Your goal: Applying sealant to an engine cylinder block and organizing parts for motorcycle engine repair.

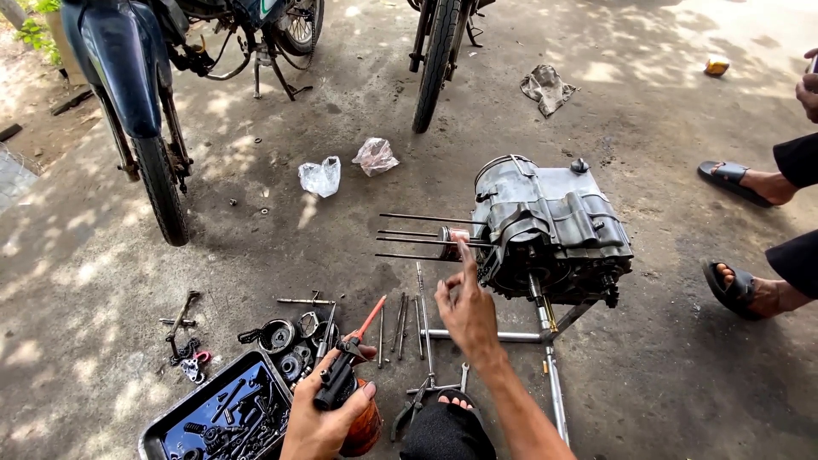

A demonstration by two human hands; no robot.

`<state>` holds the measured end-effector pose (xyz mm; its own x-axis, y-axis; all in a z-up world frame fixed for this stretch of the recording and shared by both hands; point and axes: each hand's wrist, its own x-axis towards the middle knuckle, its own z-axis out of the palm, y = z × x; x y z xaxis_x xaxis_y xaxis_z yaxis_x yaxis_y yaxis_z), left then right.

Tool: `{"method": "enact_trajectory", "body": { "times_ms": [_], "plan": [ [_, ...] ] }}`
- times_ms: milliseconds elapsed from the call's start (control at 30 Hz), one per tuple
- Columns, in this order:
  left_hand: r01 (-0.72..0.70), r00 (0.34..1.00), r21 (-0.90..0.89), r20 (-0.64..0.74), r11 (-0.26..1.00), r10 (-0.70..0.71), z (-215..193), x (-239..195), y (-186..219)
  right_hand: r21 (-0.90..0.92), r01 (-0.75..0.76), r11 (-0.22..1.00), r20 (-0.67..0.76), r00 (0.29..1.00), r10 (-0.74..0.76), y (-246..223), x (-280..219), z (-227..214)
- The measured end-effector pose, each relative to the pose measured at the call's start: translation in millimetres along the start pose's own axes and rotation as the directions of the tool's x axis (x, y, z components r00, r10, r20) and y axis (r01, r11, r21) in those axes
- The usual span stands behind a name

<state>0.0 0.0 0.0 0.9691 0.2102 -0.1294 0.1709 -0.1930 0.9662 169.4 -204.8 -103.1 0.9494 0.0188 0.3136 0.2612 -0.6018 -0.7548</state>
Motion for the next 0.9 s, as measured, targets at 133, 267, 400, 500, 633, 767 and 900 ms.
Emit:
{"method": "enact_trajectory", "body": {
  "times_ms": [133,267,400,500,633,767,900],
  "plan": [
    [0.003,0.999,-0.032,0.042,0.999,-0.001,-1.1,-1.9,3.7,-0.110,-0.148,0.983,0.234,0.957,0.171,-24.0,34.3,-19.3],
    [0.060,0.998,-0.061,0.037,0.996,-0.057,-5.4,-2.4,12.0,-0.150,-0.010,0.989,0.175,0.984,0.037,-23.4,45.1,-23.9],
    [0.028,0.999,-0.047,0.037,0.999,-0.027,-9.5,-7.2,14.2,-0.336,-0.051,0.940,0.319,0.933,0.164,-29.5,48.8,-24.4],
    [0.016,0.999,-0.074,0.042,0.997,-0.012,-10.0,-9.2,13.6,-0.403,0.012,0.915,0.298,0.947,0.119,-30.2,48.3,-26.8],
    [-0.017,0.996,-0.054,0.084,0.998,0.022,-12.5,-10.7,18.3,-0.537,0.086,0.839,0.324,0.940,0.110,-42.4,53.4,-33.6],
    [-0.019,0.994,-0.087,0.104,0.996,0.028,-11.6,-10.4,19.1,-0.445,-0.004,0.896,0.353,0.918,0.180,-62.8,56.6,-46.8],
    [-0.001,0.997,-0.057,0.083,0.998,0.006,-12.4,-8.2,16.6,-0.402,-0.062,0.913,0.424,0.872,0.246,-75.8,58.1,-51.9]
  ]
}}
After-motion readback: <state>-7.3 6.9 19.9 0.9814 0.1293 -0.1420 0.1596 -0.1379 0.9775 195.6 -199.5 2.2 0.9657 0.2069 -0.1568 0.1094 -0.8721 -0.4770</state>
